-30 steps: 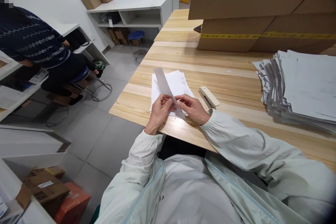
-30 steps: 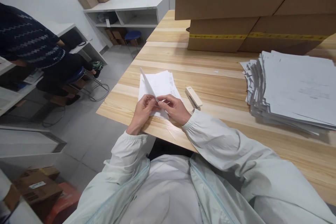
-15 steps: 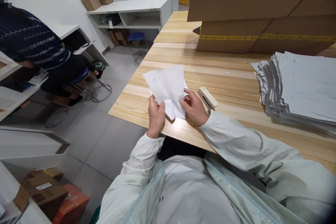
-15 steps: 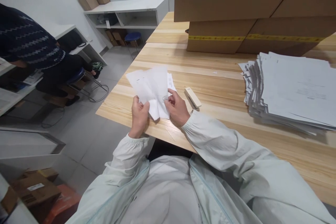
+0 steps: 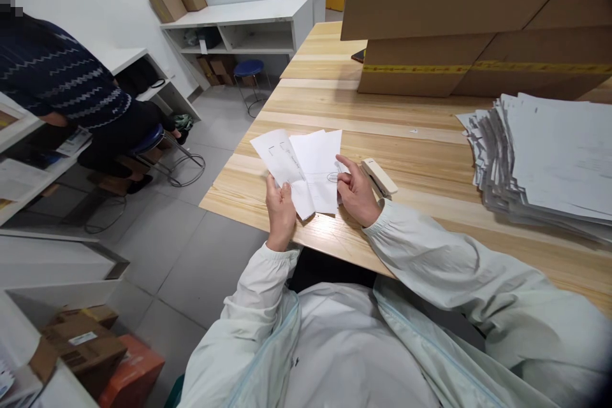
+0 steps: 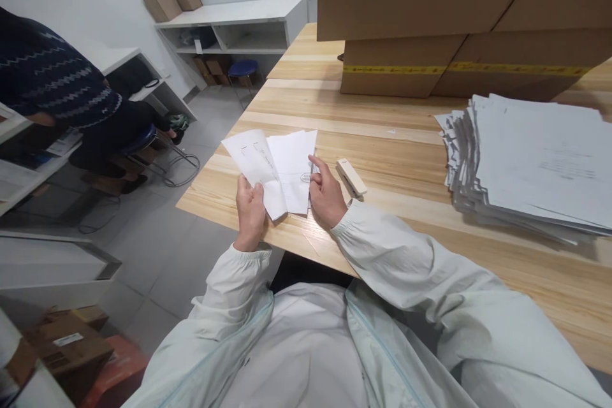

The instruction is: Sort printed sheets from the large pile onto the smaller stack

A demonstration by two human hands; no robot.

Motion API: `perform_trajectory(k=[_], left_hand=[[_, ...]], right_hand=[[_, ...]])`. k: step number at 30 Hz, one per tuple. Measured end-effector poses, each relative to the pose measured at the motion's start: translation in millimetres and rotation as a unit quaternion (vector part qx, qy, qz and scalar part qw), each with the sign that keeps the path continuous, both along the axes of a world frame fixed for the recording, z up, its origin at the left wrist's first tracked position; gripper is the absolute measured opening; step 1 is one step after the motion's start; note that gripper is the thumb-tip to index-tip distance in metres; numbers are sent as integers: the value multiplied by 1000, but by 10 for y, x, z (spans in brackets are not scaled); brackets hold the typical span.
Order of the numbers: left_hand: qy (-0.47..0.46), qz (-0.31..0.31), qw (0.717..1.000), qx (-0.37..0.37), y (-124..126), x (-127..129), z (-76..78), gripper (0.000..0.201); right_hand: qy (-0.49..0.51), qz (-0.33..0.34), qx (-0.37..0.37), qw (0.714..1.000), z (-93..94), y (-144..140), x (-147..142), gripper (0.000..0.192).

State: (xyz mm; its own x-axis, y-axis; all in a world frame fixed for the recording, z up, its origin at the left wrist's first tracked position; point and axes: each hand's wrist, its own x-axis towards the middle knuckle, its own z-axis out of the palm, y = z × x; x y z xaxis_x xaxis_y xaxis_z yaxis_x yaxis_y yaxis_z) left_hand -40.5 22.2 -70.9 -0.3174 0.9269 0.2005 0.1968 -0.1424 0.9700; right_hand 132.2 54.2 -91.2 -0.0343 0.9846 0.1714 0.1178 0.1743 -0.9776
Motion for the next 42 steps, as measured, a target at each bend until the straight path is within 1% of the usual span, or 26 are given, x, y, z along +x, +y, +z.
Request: perform_trajectory(k=[4, 6, 10, 13, 14, 16, 19, 21, 22, 23, 24, 25, 26, 27, 28, 29, 30, 31, 32, 33, 34, 35, 36, 38, 40, 42], left_hand=[[4, 0, 1000, 1, -7, -1, 13, 28], [0, -1, 1000, 3, -11, 2, 16, 28], [-1, 3, 1000, 4, -9, 7, 8, 26], [-1, -1, 1000, 5, -10, 4, 14, 33], [-2, -10, 1000, 0, -15, 3, 25, 37], [-2, -50, 998, -26, -39, 5, 59, 45], [-1, -118, 991, -59, -91, 32, 105, 55], [-9, -141, 988, -67, -115, 62, 103, 59], [-19, -140, 988, -66, -120, 74, 90, 59], [-33, -123, 990, -60, -120, 79, 71, 57], [-48, -85, 994, -40, -117, 75, 50, 53], [-63, -26, 998, -7, -114, 56, 32, 48], [-78, 45, 995, 39, -113, 24, 22, 42], [-94, 113, 986, 84, -118, -23, 24, 36], [-116, 157, 974, 115, -133, -79, 40, 35], [-152, 163, 967, 121, -163, -137, 72, 39], [-200, 129, 966, 100, -207, -190, 118, 46], [-257, 64, 963, 56, -266, -227, 175, 51], [-315, -20, 949, 1, -336, -243, 237, 54], [-361, -107, 925, -54, -413, -232, 299, 58], [-391, -174, 899, -92, -491, -196, 358, 63], [-410, -224, 877, -113, -565, -136, 407, 67], [-422, -257, 860, -125, -630, -60, 447, 69], [-431, -297, 842, -132, -728, 109, 494, 72], [-431, -320, 833, -133, -787, 257, 508, 72], [-423, -336, 831, -130, -817, 359, 508, 69]], right_hand=[[-2, 2, -28, 1000, 74, -19, -5, 41], [-7, 6, -43, 999, 115, -29, -6, 35], [-27, 10, -34, 999, 124, -27, -9, 35], [-46, 16, -19, 999, 96, -20, -12, 33], [-46, 22, -16, 999, 98, -23, -13, 33], [-48, 32, -7, 998, 134, -42, -17, 33], [-92, 46, 15, 995, 219, -85, -40, 43], [-123, 59, 31, 990, 239, -93, -69, 42], [-123, 63, 36, 990, 232, -85, -83, 40], [-109, 61, 34, 992, 216, -71, -92, 37], [-83, 53, 28, 995, 198, -56, -93, 34], [-46, 40, 18, 998, 185, -45, -81, 32], [-5, 25, 6, 1000, 182, -45, -53, 29], [35, 15, -8, 999, 192, -63, -8, 27], [68, 14, -19, 997, 214, -104, 55, 25], [92, 26, -30, 995, 246, -170, 134, 24], [106, 48, -42, 992, 281, -259, 226, 23], [112, 76, -56, 989, 312, -367, 325, 22], [115, 103, -72, 985, 336, -485, 427, 20], [119, 123, -87, 981, 348, -607, 525, 19], [124, 136, -102, 977, 347, -724, 616, 19], [133, 141, -117, 974, 333, -832, 696, 19], [144, 141, -131, 971, 308, -928, 763, 20], [164, 136, -155, 965, 236, -1076, 863, 22], [179, 125, -168, 961, 162, -1177, 926, 22], [189, 112, -176, 960, 107, -1254, 966, 22]])
